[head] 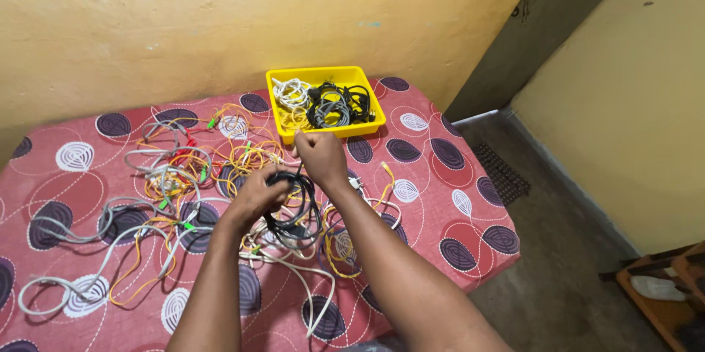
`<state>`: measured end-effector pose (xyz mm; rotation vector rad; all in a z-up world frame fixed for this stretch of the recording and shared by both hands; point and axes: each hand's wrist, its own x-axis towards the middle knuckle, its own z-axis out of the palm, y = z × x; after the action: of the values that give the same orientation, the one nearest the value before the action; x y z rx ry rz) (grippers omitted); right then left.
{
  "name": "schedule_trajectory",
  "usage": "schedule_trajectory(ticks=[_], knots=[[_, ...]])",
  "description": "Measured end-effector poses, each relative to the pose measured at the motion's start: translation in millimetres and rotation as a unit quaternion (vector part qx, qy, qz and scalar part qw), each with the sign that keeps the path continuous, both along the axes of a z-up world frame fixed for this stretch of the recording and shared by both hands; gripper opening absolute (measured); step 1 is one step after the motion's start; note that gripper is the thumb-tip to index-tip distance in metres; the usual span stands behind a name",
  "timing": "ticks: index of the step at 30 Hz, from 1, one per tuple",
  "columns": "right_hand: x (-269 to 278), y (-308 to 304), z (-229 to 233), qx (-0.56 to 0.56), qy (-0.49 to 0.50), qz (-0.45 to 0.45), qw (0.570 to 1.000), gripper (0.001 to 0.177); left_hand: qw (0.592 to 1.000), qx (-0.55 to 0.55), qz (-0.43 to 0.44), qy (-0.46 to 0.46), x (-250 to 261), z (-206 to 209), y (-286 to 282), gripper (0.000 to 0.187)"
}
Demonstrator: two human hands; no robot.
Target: The person untangles and coils various colored cables on a patterned table, then places them into a yellow tray. The person handles white, black, and multicolored cables one at a time, organizing them into neat bundles.
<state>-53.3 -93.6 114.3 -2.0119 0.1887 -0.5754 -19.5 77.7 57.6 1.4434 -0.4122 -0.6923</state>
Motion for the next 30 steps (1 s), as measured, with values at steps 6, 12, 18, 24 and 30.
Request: schedule_trajectory(ticks=[6,12,18,24,30], knots=[[26,-9,-37,0.056,-0.017,0.034,0.998,0.050,0.989,-0.015,0.046,-0.142,-2,18,1,0.017],[46,-10,-88,0.207,0.007,0.066,0.976,0.040,0.969,-0.061,0.183,-0.155,3,36,-9,0.018],[52,-25,-94,0.262,0.074,0.186,0.944,0.028,0.998,0.004,0.023,-0.055,-1,53,0,0.022],[47,-14,-86,0.299,0.088,0.174,0.934,0.038,0.998,0.042,-0.028,-0.040,-6,67,6,0.025],[36,4,-53,0.357,0.127,0.130,0.916,0.031,0.993,-0.067,0.042,-0.084,-17,60,2,0.034]])
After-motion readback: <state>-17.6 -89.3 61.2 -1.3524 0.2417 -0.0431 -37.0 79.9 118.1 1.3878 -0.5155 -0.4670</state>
